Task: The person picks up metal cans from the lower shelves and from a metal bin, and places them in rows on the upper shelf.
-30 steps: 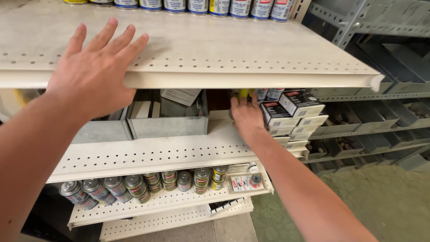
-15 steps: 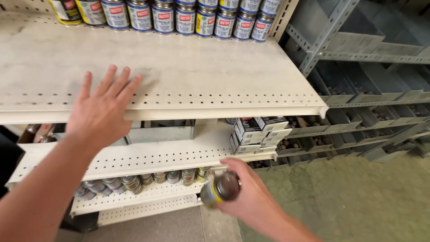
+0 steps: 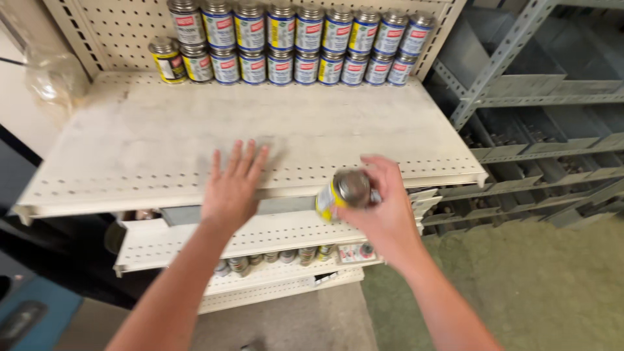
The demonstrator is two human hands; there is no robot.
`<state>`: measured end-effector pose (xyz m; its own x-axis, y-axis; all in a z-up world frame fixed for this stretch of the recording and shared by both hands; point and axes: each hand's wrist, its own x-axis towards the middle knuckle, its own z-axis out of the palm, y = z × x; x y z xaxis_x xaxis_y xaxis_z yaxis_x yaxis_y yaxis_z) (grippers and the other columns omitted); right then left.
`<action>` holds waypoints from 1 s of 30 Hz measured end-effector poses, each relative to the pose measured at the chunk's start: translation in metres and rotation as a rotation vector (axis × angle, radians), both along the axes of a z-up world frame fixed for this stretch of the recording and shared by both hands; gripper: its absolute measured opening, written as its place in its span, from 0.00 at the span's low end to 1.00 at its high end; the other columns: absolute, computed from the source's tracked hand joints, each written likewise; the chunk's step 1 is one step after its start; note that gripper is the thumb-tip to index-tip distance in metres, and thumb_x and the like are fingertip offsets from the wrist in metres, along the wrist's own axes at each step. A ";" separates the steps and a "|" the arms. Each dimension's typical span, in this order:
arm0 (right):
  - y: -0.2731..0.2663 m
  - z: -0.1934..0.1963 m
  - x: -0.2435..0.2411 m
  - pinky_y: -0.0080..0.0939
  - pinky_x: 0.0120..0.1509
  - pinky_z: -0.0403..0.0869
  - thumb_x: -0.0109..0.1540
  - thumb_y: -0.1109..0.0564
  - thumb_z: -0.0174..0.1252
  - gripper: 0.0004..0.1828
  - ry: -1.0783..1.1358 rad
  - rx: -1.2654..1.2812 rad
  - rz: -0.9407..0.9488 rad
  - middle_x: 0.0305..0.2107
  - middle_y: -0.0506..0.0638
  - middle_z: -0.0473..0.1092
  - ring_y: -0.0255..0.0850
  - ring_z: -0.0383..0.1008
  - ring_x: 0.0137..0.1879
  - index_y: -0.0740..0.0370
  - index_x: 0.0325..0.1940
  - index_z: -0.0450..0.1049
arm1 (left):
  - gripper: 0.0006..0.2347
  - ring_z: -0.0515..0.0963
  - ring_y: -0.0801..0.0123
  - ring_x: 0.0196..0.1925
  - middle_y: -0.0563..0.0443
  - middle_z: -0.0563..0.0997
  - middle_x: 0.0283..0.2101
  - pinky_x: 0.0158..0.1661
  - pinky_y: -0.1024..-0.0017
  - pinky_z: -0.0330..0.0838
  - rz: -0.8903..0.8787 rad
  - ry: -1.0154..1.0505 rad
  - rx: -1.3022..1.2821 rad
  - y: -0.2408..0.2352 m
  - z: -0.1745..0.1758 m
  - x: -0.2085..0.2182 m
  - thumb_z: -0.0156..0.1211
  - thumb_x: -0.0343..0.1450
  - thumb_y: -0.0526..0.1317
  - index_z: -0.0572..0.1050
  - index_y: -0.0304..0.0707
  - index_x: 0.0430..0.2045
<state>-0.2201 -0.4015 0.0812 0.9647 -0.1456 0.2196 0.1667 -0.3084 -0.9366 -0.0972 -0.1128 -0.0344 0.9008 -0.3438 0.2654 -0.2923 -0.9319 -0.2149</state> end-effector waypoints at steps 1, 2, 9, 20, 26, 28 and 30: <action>0.010 0.003 0.011 0.69 0.72 0.79 0.48 0.62 0.86 0.57 0.005 0.007 -0.006 0.64 0.66 0.79 0.63 0.78 0.74 0.59 0.79 0.68 | 0.57 0.48 0.51 0.92 0.46 0.51 0.91 0.83 0.31 0.44 -0.006 0.005 0.007 0.000 -0.010 -0.002 0.79 0.64 0.50 0.45 0.54 0.91; 0.021 0.009 0.027 0.66 0.72 0.80 0.50 0.62 0.85 0.56 0.015 -0.038 -0.013 0.65 0.64 0.80 0.62 0.78 0.75 0.57 0.80 0.67 | 0.55 0.46 0.52 0.92 0.45 0.48 0.92 0.84 0.32 0.42 0.002 -0.001 0.004 0.002 -0.013 0.004 0.75 0.66 0.50 0.44 0.52 0.91; 0.090 0.003 0.133 0.55 0.73 0.83 0.49 0.60 0.81 0.54 0.075 -0.111 -0.064 0.65 0.58 0.79 0.57 0.78 0.74 0.50 0.79 0.69 | 0.64 0.45 0.47 0.92 0.31 0.48 0.90 0.85 0.39 0.42 -0.084 -0.148 -0.052 0.009 -0.009 0.003 0.77 0.61 0.66 0.45 0.30 0.87; 0.160 -0.010 0.189 0.40 0.64 0.77 0.50 0.55 0.84 0.53 0.042 -0.146 -0.100 0.60 0.47 0.81 0.38 0.80 0.60 0.41 0.76 0.68 | 0.56 0.47 0.43 0.92 0.29 0.45 0.90 0.84 0.46 0.47 -0.360 0.112 -1.226 0.051 0.029 -0.001 0.81 0.71 0.53 0.42 0.27 0.86; 0.128 -0.040 0.185 0.50 0.77 0.80 0.61 0.70 0.64 0.49 0.046 0.273 0.109 0.73 0.62 0.73 0.47 0.78 0.73 0.50 0.85 0.59 | 0.50 0.53 0.54 0.91 0.39 0.54 0.90 0.83 0.57 0.51 -0.180 0.383 -1.420 0.059 0.044 0.053 0.75 0.72 0.52 0.47 0.33 0.86; 0.115 -0.053 0.184 0.55 0.80 0.80 0.64 0.71 0.57 0.46 0.080 0.355 0.096 0.77 0.66 0.71 0.52 0.77 0.76 0.51 0.86 0.60 | 0.53 0.54 0.55 0.90 0.38 0.55 0.89 0.83 0.59 0.48 -0.181 0.418 -1.382 0.045 0.042 0.076 0.80 0.69 0.52 0.48 0.33 0.86; 0.108 -0.069 0.188 0.47 0.81 0.76 0.67 0.66 0.60 0.35 0.003 0.085 -0.117 0.68 0.58 0.80 0.51 0.79 0.77 0.55 0.80 0.67 | 0.57 0.65 0.47 0.86 0.32 0.65 0.84 0.80 0.55 0.57 -0.213 0.370 -1.304 0.026 0.039 0.096 0.85 0.61 0.58 0.56 0.28 0.82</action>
